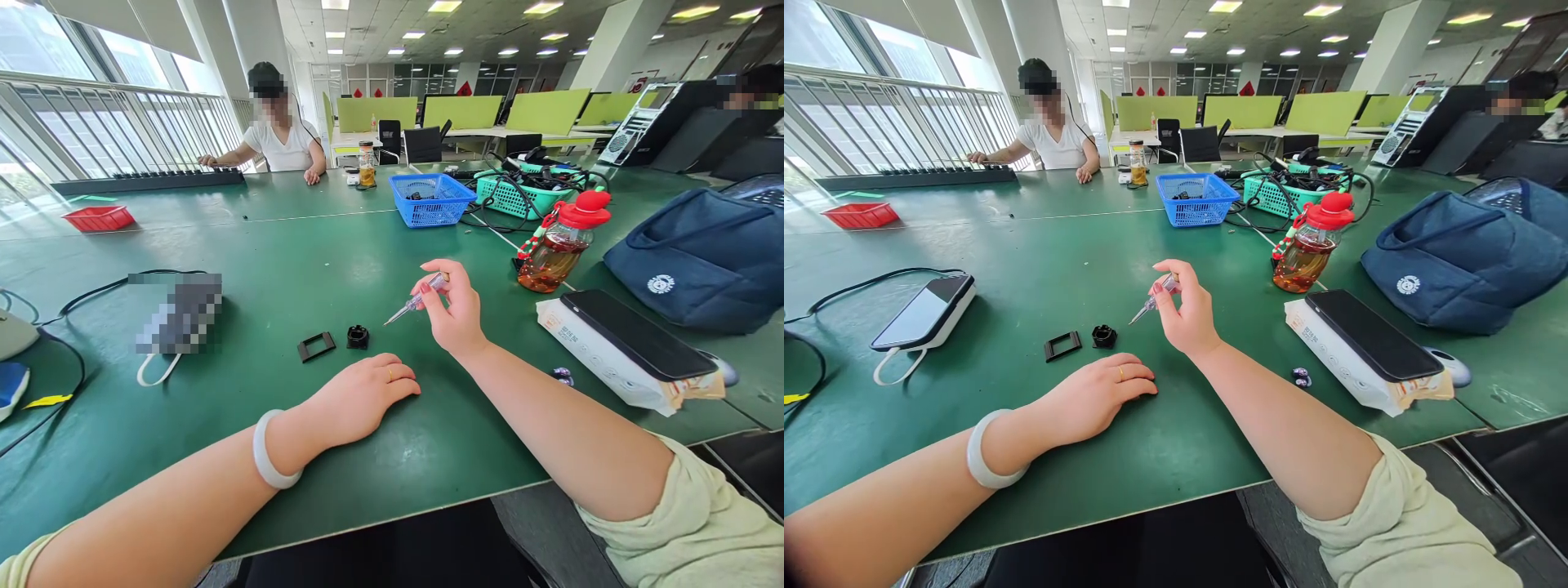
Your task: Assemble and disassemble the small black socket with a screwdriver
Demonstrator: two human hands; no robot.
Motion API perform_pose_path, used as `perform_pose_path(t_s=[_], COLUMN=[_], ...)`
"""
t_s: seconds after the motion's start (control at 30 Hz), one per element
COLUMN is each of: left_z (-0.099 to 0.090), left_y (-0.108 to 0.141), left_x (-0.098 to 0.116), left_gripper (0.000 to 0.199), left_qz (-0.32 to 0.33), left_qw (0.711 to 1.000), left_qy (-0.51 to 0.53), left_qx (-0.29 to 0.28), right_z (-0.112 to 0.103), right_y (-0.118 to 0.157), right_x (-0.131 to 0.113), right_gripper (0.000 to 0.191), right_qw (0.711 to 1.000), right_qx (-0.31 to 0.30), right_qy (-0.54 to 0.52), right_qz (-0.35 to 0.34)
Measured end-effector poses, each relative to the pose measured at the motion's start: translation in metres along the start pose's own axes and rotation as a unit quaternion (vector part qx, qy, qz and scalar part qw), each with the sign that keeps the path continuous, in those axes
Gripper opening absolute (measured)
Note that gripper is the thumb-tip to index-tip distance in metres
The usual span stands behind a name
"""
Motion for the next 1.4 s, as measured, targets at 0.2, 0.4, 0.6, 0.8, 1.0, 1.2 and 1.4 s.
perform_pose_path(t_s=[0.2, 0.4, 0.6, 0.8, 1.0, 1.2, 1.4], left_z=[-0.009, -0.011, -0.024, -0.025, -0.016, -0.01, -0.016], left_y=[0.005, 0.016, 0.025, 0.022, 0.019, 0.02, 0.014], left_x=[-0.037, -0.046, -0.033, -0.032, -0.031, -0.028, -0.025], left_gripper=[0.028, 0.035, 0.039, 0.037, 0.035, 0.038, 0.028], left_qz=[-0.142, -0.213, -0.19, -0.143, -0.142, -0.106, -0.102], left_qw=[0.988, 0.97, 0.973, 0.987, 0.989, 0.992, 0.992], left_qy=[0.046, 0.089, 0.103, 0.062, 0.051, 0.068, 0.042], left_qx=[0.047, 0.077, 0.081, 0.031, 0.007, -0.004, 0.055], right_z=[0.002, 0.002, 0.002, 0.002, 0.003, 0.002, 0.002], right_y=[0.001, 0.001, 0.002, 0.002, 0.002, 0.002, 0.002], right_x=[-0.002, -0.003, -0.003, -0.003, -0.005, -0.006, -0.005], right_gripper=[0.024, 0.021, 0.023, 0.024, 0.025, 0.02, 0.021], right_qw=[1.0, 1.0, 1.0, 1.0, 1.0, 0.999, 1.0], right_qx=[-0.012, -0.012, -0.014, -0.022, -0.023, -0.018, -0.017], right_qy=[-0.007, -0.013, -0.015, -0.018, -0.011, -0.025, -0.02], right_qz=[0.002, -0.003, 0.003, 0.004, 0.007, -0.004, -0.001])
Point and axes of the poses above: each hand's wrist, its own y-axis away from the middle knuckle, its own z-axis out of the palm, x = y × z, the point moved 7 cm from there along -y, towards the middle knuckle, and after that the axes turned 5 degrees about z, right-handed, at the moved point
